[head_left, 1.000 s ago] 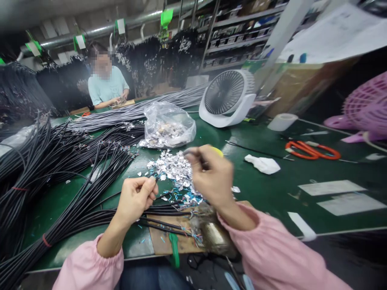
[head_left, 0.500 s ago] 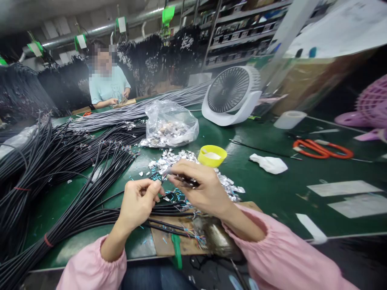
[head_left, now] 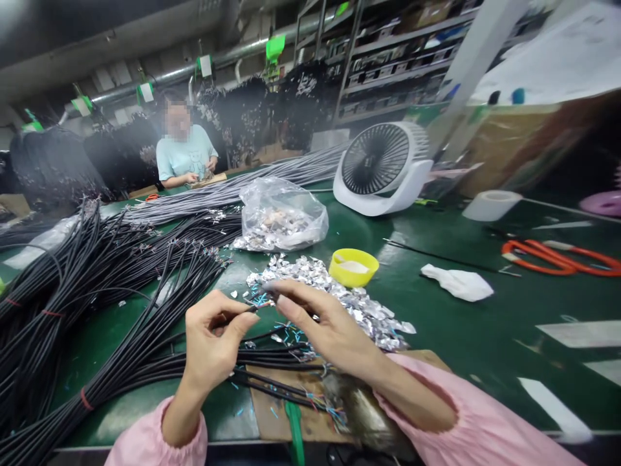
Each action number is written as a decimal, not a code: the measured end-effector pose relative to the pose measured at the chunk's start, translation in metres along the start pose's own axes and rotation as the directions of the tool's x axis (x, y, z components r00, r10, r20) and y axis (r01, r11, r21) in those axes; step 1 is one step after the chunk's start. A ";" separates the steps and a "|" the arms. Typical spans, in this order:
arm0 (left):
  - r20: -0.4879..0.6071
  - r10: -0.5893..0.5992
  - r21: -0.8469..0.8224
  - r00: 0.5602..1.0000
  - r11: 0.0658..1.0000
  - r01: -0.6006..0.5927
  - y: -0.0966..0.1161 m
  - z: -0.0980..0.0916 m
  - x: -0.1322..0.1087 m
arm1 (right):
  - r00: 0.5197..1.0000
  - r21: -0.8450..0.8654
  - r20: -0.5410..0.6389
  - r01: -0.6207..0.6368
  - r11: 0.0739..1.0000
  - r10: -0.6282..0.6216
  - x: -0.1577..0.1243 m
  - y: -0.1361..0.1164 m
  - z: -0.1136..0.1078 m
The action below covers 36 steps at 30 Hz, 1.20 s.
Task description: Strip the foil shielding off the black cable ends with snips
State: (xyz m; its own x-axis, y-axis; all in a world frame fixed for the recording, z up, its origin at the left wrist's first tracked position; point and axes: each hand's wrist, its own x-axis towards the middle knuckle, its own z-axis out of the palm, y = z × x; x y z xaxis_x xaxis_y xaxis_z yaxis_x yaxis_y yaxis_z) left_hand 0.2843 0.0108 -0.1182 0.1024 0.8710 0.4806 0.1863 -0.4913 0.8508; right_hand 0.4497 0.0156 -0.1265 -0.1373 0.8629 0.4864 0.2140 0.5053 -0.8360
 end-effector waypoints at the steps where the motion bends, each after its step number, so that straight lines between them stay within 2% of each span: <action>1: -0.008 0.013 0.018 1.000 1.000 -0.013 0.000 0.000 0.000 | 1.000 0.005 0.014 0.015 1.000 -0.015 0.000 -0.001 0.000; 7: -0.027 0.082 0.201 0.996 0.977 -0.075 -0.004 0.000 -0.005 | 0.994 0.000 0.022 0.106 0.994 -0.106 -0.001 -0.006 -0.002; 13: -0.011 0.214 0.347 0.977 0.917 -0.197 -0.005 0.001 -0.007 | 0.992 -0.035 0.010 0.125 0.992 -0.124 -0.001 -0.005 -0.003; 18: -0.024 0.328 0.401 0.944 0.868 -0.291 -0.006 0.004 -0.007 | 0.995 -0.059 0.002 0.101 0.993 -0.101 -0.001 -0.004 -0.003; 30: -0.016 0.419 0.458 0.908 0.810 -0.366 -0.009 0.006 -0.009 | 0.999 -0.047 0.010 0.042 0.998 -0.041 -0.001 -0.003 -0.002; 36: -0.014 0.426 0.470 0.904 0.801 -0.370 -0.009 0.007 -0.009 | 0.998 -0.055 0.006 0.065 0.996 -0.064 -0.001 -0.004 -0.003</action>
State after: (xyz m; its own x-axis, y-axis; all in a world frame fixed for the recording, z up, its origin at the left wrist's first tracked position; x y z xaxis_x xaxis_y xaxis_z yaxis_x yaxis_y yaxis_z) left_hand 0.2882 0.0073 -0.1320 0.1581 0.5781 0.8005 0.5704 -0.7152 0.4039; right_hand 0.4515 0.0123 -0.1228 -0.1570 0.8285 0.5376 0.2572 0.5599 -0.7876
